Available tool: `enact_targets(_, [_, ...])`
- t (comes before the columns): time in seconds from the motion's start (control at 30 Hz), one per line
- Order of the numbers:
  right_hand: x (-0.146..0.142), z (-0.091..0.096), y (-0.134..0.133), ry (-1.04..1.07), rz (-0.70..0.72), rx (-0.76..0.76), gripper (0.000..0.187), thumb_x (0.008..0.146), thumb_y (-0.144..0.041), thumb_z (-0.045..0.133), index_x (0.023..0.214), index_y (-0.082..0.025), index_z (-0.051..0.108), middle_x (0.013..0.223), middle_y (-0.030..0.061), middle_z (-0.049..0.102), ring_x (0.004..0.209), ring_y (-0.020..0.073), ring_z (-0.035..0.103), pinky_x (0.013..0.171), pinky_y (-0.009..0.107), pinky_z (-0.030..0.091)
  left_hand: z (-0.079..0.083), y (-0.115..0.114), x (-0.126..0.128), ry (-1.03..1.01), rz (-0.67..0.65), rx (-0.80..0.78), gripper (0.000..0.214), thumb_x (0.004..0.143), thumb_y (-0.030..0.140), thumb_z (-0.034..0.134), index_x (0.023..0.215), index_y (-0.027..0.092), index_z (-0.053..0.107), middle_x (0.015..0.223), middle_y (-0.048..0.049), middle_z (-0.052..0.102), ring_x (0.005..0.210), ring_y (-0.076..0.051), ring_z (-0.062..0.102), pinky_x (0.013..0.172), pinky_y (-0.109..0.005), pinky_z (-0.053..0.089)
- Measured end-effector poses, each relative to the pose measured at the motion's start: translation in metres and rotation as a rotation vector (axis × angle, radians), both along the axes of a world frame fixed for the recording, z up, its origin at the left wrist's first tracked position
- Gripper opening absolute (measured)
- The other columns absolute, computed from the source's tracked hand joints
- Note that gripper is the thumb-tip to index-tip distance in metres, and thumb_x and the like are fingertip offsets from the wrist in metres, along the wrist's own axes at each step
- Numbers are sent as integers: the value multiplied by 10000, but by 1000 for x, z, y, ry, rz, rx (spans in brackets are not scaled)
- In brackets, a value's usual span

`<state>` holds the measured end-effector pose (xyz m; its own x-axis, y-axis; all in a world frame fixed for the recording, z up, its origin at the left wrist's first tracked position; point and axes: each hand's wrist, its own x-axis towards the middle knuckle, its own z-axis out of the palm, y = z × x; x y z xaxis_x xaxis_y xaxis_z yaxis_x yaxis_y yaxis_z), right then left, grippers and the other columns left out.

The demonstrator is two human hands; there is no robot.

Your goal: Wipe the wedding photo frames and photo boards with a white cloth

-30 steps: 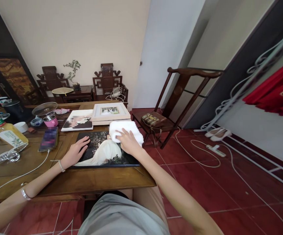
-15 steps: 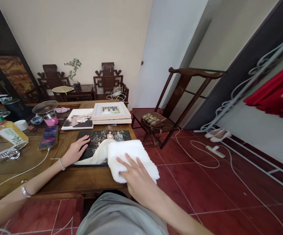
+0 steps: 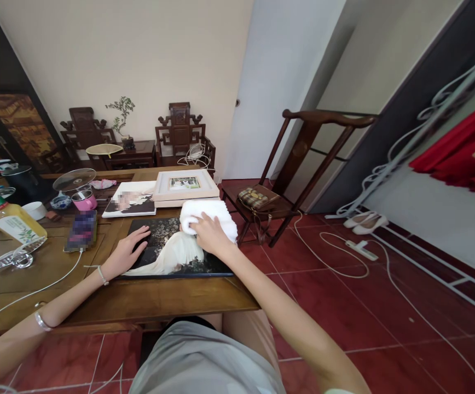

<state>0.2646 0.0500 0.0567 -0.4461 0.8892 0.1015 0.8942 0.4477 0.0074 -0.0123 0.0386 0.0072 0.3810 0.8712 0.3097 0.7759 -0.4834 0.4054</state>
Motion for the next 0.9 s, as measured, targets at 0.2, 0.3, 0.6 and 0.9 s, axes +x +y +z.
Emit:
enact_targets(0.2, [9,-15,-76,14,71,-31,543,691,40,391,1119,-163,656,1500,66,347,1397,361,189,1064,636,225,-2,1,0,-54,65,-14,469,958,357,310,1350,148,459,1463,-118,410,1361,-227,367,1103,-452,323])
enact_targets(0.3, [13,-14,-119,32,116,-85,550,668,51,389,1067,-184,685,1505,49,336,1407,357,171,1076,645,210,-5,3,-1,-49,74,-15,475,962,346,283,1332,120,479,1461,-128,410,1379,-225,333,1112,-450,306])
enact_targets(0.6, [-5,-3,-104,49,133,-119,559,684,32,392,1123,-191,658,1486,48,375,1391,347,226,1064,616,260,-12,5,-3,-8,42,19,457,953,313,283,1315,135,498,1457,-127,418,1381,-235,329,1107,-470,310])
enact_targets(0.9, [-29,0,-5,3,65,13,491,758,-23,413,1185,-167,606,1456,94,416,1315,345,320,987,583,355,-13,6,-4,-16,53,11,461,955,321,281,1334,147,476,1459,-120,417,1383,-229,325,1108,-465,310])
